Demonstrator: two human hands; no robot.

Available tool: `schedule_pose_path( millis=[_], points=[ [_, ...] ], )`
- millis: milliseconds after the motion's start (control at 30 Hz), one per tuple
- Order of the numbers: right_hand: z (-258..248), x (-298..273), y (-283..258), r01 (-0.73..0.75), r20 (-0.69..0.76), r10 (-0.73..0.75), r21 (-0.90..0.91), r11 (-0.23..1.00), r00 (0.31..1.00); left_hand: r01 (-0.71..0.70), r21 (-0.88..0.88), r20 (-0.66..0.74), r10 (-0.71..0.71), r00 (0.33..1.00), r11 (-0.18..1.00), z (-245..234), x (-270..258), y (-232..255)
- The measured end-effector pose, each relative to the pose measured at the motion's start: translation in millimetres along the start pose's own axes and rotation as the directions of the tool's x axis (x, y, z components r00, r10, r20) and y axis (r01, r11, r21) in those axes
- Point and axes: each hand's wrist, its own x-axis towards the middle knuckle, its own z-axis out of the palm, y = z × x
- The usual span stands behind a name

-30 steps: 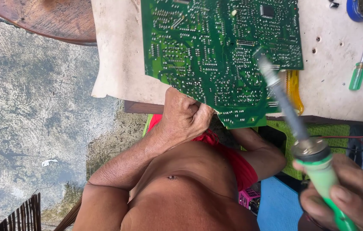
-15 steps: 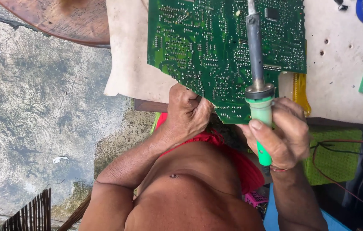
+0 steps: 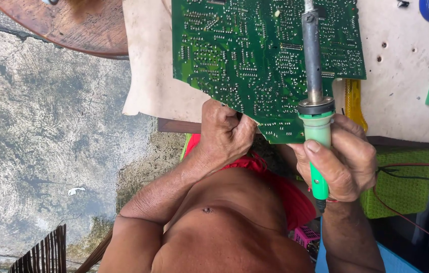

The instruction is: Repairing a circuit board by soldering components and scraping the board surface with a utility knife.

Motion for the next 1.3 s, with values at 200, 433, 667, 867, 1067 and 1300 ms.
schedule_pose_path(
  millis=[200, 433, 667, 867, 1067, 1300],
  points=[
    [-0.6, 1.2, -1.6, -0.015, -0.002, 0.015, -0.014, 1.0, 1.0, 0.154, -0.232, 0.05, -0.146, 0.988, 0.961, -5.0, 6.3, 11.1],
    [-5.4, -4.9, -2.2, -0.077, 0.023, 0.077, 0.005, 0.997, 0.997, 0.004, -0.007, 0.013, -0.004, 1.0, 1.0, -4.3, 4.2, 5.9],
    [-6.1, -2.9, -2.1, -0.054, 0.006, 0.054, -0.003, 0.999, 0.999, -0.013, 0.033, 0.029, 0.013, 1.0, 0.999, -7.4, 3.5, 9.0],
    [-9.4, -7.0, -1.4, -0.102, 0.038, 0.1, 0.033, 0.994, 0.994, 0.338, -0.433, 0.2, -0.277, 0.94, 0.835, -2.6, -13.7, -5.6],
    [-12.4, -15.5, 0.4, -0.146, 0.023, 0.145, 0.026, 0.989, 0.989, 0.416, -0.909, 0.359, -0.498, 0.79, 0.004, -5.4, -23.3, -7.7],
    [-12.1, -26.5, 4.2, -0.096, -0.029, 0.095, -0.034, 0.995, 0.995, 0.364, -0.925, 0.253, -0.536, 0.806, 0.111, -8.4, -27.2, 6.2]
  ],
)
